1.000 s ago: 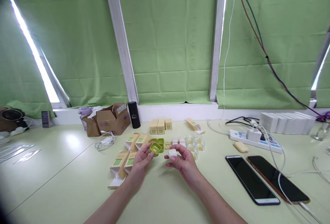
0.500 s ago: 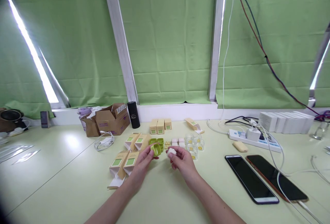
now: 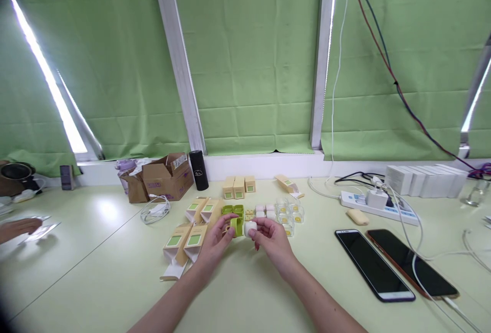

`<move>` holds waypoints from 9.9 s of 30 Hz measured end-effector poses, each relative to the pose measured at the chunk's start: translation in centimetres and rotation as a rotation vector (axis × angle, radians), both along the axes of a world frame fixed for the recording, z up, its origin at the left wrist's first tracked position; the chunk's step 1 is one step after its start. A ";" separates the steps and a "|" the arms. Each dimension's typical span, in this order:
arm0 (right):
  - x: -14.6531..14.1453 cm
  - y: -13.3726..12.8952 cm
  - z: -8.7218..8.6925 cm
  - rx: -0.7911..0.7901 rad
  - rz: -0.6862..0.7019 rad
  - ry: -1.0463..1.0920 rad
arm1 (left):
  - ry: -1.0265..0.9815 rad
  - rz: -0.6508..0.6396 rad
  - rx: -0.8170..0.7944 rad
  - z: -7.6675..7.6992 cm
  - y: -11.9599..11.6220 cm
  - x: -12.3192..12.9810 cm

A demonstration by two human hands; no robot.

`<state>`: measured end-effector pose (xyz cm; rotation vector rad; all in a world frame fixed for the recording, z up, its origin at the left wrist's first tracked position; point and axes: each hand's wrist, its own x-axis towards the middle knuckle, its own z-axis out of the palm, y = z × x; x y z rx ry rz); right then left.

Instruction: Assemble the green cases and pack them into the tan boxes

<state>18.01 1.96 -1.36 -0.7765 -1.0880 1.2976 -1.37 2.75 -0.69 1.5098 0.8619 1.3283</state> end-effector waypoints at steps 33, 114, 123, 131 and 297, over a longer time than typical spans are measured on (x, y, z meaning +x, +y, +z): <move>-0.5 -0.9 0.0 0.133 -0.059 -0.253 | 0.386 0.103 0.244 -0.2 -1.3 0.2; -0.3 -1.9 -0.9 0.965 -0.447 -0.981 | -0.043 -0.219 -0.043 0.0 -2.2 1.5; -0.3 -2.2 -0.5 0.994 -0.433 -0.975 | -0.084 -0.196 -0.073 0.4 -2.1 1.9; -0.5 -2.4 -0.2 1.018 -0.466 -0.989 | -0.119 -0.112 -0.107 0.8 -2.1 2.5; 4.1 0.3 1.0 -0.001 0.305 0.135 | -0.159 0.098 -0.216 -0.7 1.1 0.0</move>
